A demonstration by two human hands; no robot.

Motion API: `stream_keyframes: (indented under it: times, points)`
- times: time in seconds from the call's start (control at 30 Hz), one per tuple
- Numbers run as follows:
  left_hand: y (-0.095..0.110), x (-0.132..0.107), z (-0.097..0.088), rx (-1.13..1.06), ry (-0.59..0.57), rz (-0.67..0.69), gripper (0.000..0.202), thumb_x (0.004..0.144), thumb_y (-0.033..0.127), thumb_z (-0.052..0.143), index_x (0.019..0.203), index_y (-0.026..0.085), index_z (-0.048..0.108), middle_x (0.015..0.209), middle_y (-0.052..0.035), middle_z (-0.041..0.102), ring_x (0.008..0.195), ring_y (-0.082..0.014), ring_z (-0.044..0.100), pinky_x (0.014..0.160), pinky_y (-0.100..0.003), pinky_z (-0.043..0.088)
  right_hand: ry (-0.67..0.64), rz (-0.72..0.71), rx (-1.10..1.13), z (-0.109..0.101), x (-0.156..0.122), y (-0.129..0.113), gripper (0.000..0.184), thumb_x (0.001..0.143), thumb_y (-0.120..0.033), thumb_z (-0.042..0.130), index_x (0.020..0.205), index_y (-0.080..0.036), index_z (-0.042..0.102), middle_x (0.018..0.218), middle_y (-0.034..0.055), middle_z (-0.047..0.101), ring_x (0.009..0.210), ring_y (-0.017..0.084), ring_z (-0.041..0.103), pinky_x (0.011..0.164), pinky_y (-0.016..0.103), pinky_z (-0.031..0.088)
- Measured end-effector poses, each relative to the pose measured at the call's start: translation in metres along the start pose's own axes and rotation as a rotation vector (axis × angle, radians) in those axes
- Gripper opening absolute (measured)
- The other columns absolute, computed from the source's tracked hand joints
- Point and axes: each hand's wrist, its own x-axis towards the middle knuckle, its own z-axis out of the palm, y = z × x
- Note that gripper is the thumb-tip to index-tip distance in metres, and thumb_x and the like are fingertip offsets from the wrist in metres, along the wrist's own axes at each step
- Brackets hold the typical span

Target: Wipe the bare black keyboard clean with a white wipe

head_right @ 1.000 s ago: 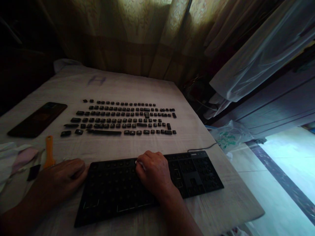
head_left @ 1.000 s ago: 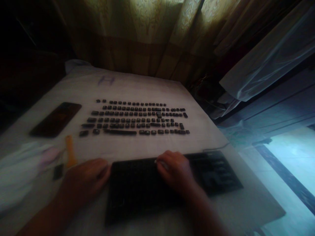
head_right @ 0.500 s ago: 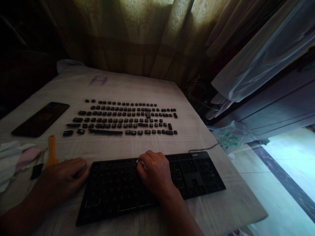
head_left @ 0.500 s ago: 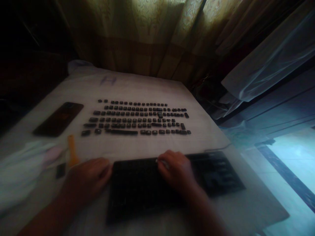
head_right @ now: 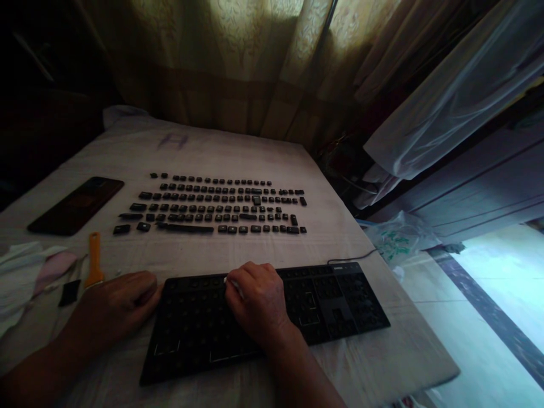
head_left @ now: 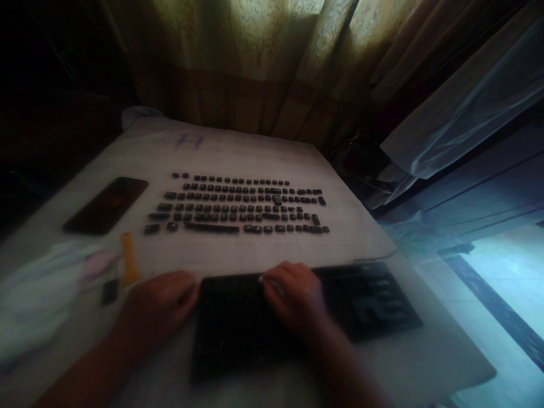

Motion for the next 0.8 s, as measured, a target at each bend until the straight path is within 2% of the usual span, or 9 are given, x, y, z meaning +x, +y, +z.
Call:
stream_keyframes:
  times: [0.3,0.6,0.8]
  points:
    - [-0.0025,-0.002,0.0028,0.019,-0.013,0.007,0.031,0.091,0.027,0.048,0.06,0.024,0.043,0.052,0.0058,0.047,0.045,-0.0107,0.047,0.05,-0.027,0.029,-0.06,-0.016,-0.141,0.0069,0.0023,-0.0015,0.016,0.086,-0.013,0.06,0.075,-0.021,0.069,0.069,0.0013,0.068,0.063,0.016,0.059,0.064,0.029,0.037]
    - [-0.0005,-0.0003,0.0,0.007,-0.007,-0.003,0.032,0.091,0.027,0.047,0.06,0.023,0.041,0.051,0.006,0.047,0.044,-0.01,0.045,0.049,-0.026,0.029,-0.173,0.003,-0.164,0.0051,0.0035,-0.0033,0.013,0.085,-0.014,0.061,0.076,-0.021,0.068,0.072,0.0021,0.068,0.064,0.016,0.058,0.064,0.029,0.035]
    - [0.0001,0.0,-0.0002,-0.022,-0.019,-0.029,0.032,0.09,0.028,0.047,0.059,0.024,0.041,0.051,0.0055,0.047,0.045,-0.0107,0.045,0.049,-0.027,0.028,-0.169,0.025,-0.195,0.005,0.0036,-0.0037,0.015,0.088,-0.015,0.059,0.076,-0.021,0.067,0.072,0.0024,0.068,0.064,0.016,0.057,0.064,0.03,0.034]
